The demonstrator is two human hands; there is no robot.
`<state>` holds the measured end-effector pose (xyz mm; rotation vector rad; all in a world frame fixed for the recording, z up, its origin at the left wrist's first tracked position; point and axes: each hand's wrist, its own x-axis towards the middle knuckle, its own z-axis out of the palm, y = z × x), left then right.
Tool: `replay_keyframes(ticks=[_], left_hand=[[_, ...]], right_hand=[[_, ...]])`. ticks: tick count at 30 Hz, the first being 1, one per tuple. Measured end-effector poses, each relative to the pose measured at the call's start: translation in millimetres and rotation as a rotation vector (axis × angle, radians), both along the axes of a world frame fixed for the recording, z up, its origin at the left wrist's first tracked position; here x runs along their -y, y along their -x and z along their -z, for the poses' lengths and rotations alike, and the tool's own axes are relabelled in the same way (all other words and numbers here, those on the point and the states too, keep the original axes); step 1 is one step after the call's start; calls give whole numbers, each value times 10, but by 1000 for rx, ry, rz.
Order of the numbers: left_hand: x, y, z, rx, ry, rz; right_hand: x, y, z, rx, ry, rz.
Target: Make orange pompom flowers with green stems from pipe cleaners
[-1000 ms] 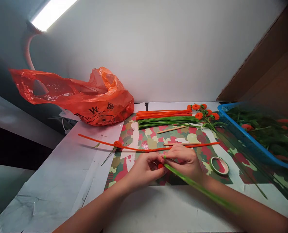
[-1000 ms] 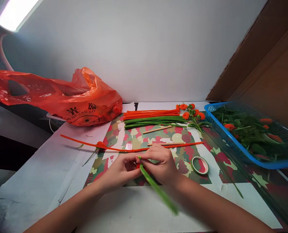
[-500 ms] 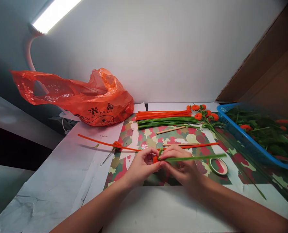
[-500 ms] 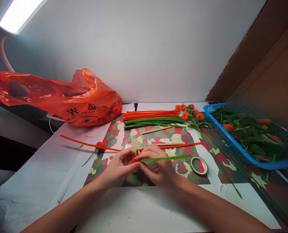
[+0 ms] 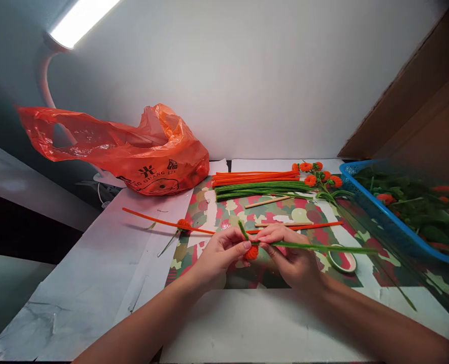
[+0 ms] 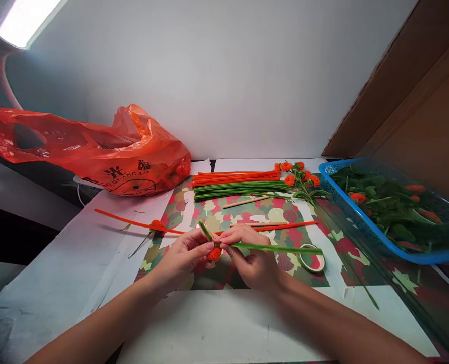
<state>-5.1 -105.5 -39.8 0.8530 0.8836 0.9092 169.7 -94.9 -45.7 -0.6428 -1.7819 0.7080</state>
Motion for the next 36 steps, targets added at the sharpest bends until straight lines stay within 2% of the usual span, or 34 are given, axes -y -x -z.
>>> replay_keyframes(ticks=[5,12,17,19,22,29,36], left_hand=[[-6,11,-28,-42,4,-6],[14,-44,17,25,-25,17],[6,-25,10,-61,-7,18],[2,-18,0,-100,-7,-3],[0,-26,-10,-93,-12,-20],[20,-63,-19,-120,-91,-75],[24,-54,-33,-195,-178,-89]], right_hand=[[-19,-29,-85,41,-147,-74],[-9,-19,-79,86,4,-86],[0,-1,-37,13,214,-49],[-13,8,-30,-2,243,-56],[-32,18,-27,-6,193,-50],[-25,2,-58,121,-65,-39],[-30,-20,-41,208,-145,23]])
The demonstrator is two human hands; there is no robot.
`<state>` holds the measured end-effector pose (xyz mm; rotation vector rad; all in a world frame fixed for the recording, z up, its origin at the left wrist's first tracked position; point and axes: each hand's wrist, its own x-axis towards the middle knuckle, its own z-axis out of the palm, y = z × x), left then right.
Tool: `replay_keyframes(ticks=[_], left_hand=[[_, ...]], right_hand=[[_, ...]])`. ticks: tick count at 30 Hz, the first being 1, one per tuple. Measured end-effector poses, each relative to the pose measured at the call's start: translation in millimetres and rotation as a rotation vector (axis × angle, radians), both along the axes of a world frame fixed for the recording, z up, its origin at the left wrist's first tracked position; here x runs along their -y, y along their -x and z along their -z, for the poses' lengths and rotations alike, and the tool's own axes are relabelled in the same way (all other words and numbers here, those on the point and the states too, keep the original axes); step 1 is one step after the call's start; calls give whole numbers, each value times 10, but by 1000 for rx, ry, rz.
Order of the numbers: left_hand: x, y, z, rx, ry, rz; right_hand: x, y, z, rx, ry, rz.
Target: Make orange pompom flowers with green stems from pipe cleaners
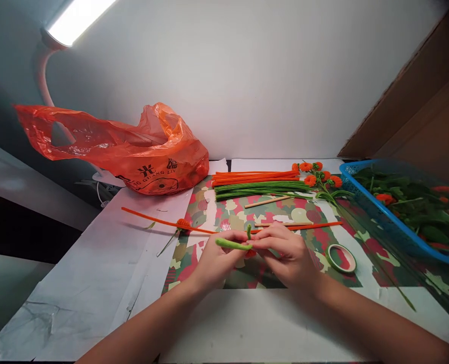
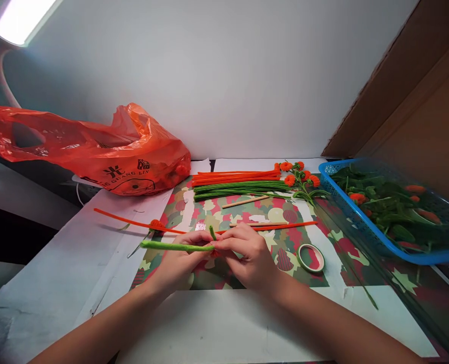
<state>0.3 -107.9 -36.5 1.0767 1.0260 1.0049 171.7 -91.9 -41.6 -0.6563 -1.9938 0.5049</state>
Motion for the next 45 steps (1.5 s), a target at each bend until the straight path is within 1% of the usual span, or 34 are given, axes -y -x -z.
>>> replay_keyframes(ticks=[3,5,8,10,13,14,17,20,22,25,28,31,34,38,41,45], left_hand=[[10,15,21,76,-33,52],[19,24,33,78,-83,71],[34,26,27,-16,-185,10],[44,22,10,-78,-214,-32],[52,22,-10,-109,-154,-48],[52,26,-13,-82,-117,-29],[40,39,-15,72,-33,87],[26,41,-2,146,-35,141],[23,31,13,157,-47,137],[24,8,26,168,-35,104],[24,-9,6,179,14,69],[25,-16,-26,195,57,31],[34,-22,-41,210,87,1],[40,-35,-25,216,114,-21],[34,-35,12,224,61,-15],[31,-8,47,145,-133,26]], right_hand=[[-7,-12,16,-6,-42,35],[-7,-17,11,4,-62,38],[4,-11,-2,32,-78,22],[15,5,3,28,-83,11],[31,32,31,-21,-73,14],[35,37,40,-44,-63,18],[43,35,53,-105,-72,23],[39,24,57,-140,-106,43],[35,26,68,-169,-75,83],[37,43,87,-205,25,143],[46,55,77,-205,56,120],[55,48,42,-176,17,59],[61,33,19,-100,-44,8],[68,25,24,-34,-108,16],[76,26,21,-5,-138,50],[84,23,-6,15,-170,83]])
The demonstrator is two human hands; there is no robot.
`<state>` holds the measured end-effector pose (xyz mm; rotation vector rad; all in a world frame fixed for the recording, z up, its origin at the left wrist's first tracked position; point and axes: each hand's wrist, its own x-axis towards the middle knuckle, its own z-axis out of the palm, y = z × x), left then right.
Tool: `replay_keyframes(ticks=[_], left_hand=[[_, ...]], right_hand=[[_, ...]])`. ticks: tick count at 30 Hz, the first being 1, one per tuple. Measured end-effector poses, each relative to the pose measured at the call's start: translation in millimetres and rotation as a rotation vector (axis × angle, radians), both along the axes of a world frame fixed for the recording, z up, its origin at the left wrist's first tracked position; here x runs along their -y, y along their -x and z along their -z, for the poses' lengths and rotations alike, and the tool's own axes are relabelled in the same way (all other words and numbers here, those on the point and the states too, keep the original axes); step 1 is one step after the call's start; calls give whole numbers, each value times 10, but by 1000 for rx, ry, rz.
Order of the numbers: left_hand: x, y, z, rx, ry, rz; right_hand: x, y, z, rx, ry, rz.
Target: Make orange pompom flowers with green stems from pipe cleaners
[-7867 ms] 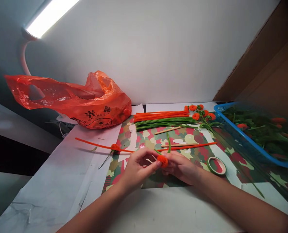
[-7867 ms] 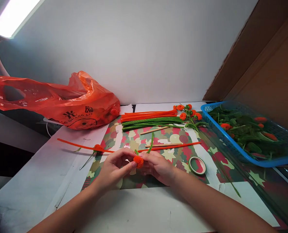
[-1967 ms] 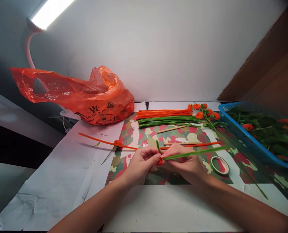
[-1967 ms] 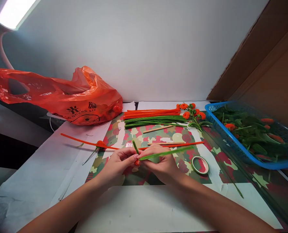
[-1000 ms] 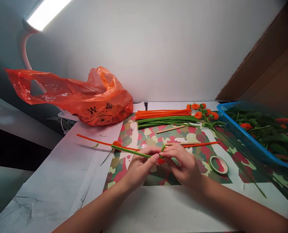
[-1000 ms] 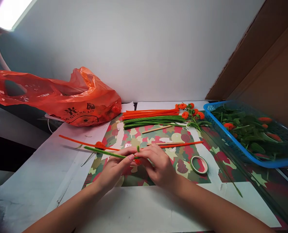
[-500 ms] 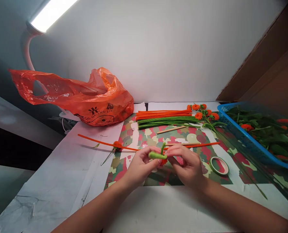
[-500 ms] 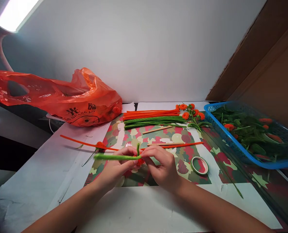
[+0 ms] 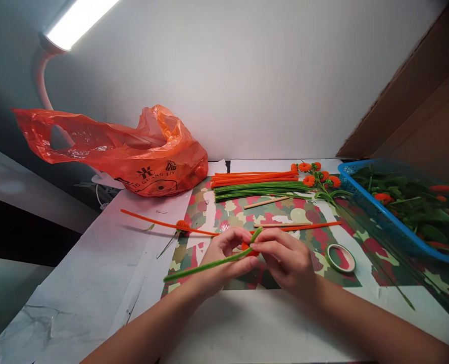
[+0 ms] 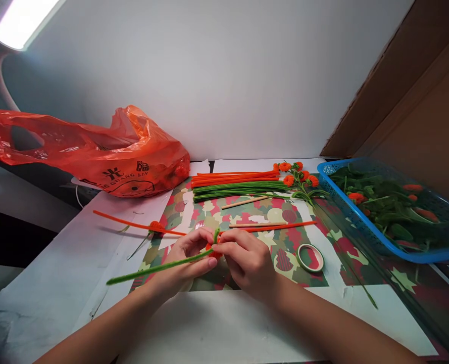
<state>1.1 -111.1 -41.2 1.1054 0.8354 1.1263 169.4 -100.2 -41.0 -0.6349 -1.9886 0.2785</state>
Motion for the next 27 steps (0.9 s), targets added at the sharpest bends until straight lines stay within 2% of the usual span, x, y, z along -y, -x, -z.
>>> replay_keyframes(ticks=[6,10,13,17,22,25,27], left_hand=[[3,21,-53,-84,-6,18],[-11,31,-82,-127,-68,37],[-21,47,-82,-171,-139,45],[-24,65,-92,-260,-218,35],[12,64,-116,-377,-319,-52],[42,55,-105,-415,-357,-129],[54,44,-86,-364,-251,-107]], right_hand=[[-1,6,0,-50,9,-2],[14,10,28,-110,39,-23],[30,10,52,-162,109,-50],[42,31,61,-202,220,-16],[37,68,50,-239,319,43],[33,53,45,-233,287,54],[29,28,42,-206,177,24]])
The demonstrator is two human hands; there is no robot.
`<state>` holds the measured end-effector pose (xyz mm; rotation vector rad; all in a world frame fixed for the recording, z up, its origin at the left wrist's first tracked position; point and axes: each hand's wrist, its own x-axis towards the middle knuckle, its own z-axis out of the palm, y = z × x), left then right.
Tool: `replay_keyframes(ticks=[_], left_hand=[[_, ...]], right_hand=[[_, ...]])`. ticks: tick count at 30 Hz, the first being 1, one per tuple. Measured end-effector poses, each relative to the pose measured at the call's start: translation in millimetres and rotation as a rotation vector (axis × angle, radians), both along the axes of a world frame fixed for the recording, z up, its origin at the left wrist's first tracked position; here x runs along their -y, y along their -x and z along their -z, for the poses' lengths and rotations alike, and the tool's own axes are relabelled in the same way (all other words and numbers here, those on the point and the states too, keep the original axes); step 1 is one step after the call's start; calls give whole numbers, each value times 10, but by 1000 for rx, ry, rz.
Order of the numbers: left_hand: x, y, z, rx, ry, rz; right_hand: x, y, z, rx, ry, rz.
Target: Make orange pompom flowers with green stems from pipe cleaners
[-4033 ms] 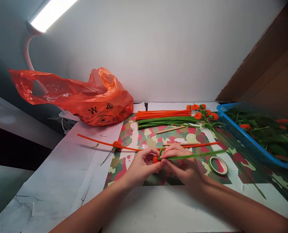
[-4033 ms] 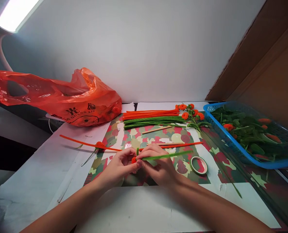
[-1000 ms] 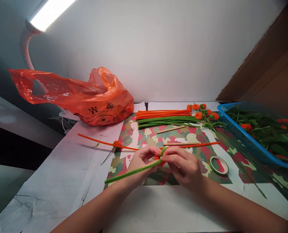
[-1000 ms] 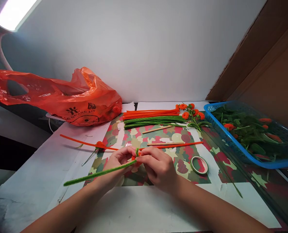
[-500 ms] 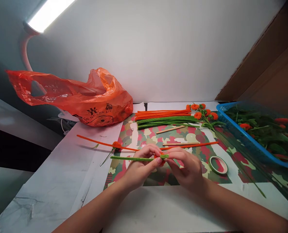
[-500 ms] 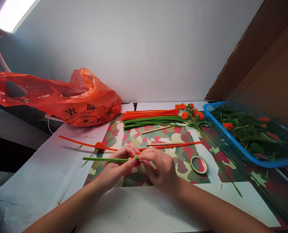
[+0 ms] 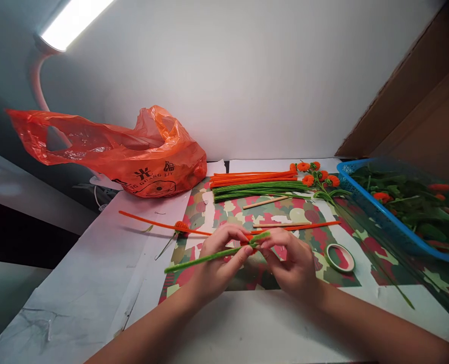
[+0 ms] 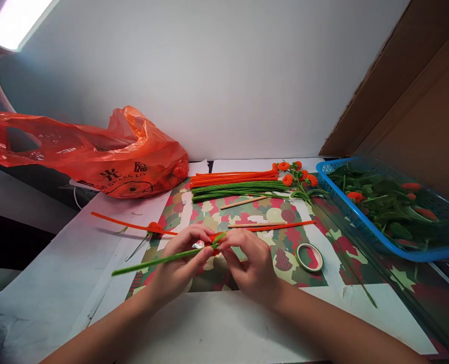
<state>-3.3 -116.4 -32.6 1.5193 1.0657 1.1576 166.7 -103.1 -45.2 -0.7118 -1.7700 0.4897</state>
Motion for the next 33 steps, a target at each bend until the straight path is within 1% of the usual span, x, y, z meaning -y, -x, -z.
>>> replay_keyframes(ticks=[3,5,7,10,12,13,16,18,21,23,24,25,26,28,30,33], left_hand=[[-2,-18,38,195,267,84],[-10,-27,63,302,348,118],[-16,-32,78,329,338,118],[-7,-35,87,271,214,69],[9,-33,96,192,72,8],[19,-30,104,138,-13,-23],[39,-9,134,-37,-286,-100],[35,15,147,-137,-467,-117],[4,52,144,-262,-725,-87],[-19,62,138,-309,-834,-57],[-27,60,137,-315,-846,-53],[-30,53,136,-312,-817,-55],[-31,42,135,-303,-746,-66],[-25,16,130,-263,-546,-112],[-22,-3,119,-229,-364,-120],[-33,-1,95,-209,-205,-28]], right_hand=[[-11,-41,5,82,-207,-29],[-19,-58,15,128,-283,-23],[-22,-65,23,135,-300,-25],[-10,-50,24,73,-227,-39],[8,-19,16,8,-103,-38],[18,4,9,-32,-13,-29],[44,79,-27,-195,324,-24],[51,112,-65,-321,562,-86],[47,102,-128,-470,935,-252],[40,67,-157,-539,1167,-340],[35,50,-166,-562,1257,-363],[30,36,-171,-578,1317,-370],[24,28,-172,-587,1347,-365],[7,30,-166,-588,1335,-329],[-14,48,-151,-576,1249,-278],[-34,68,-119,-505,1067,-224]])
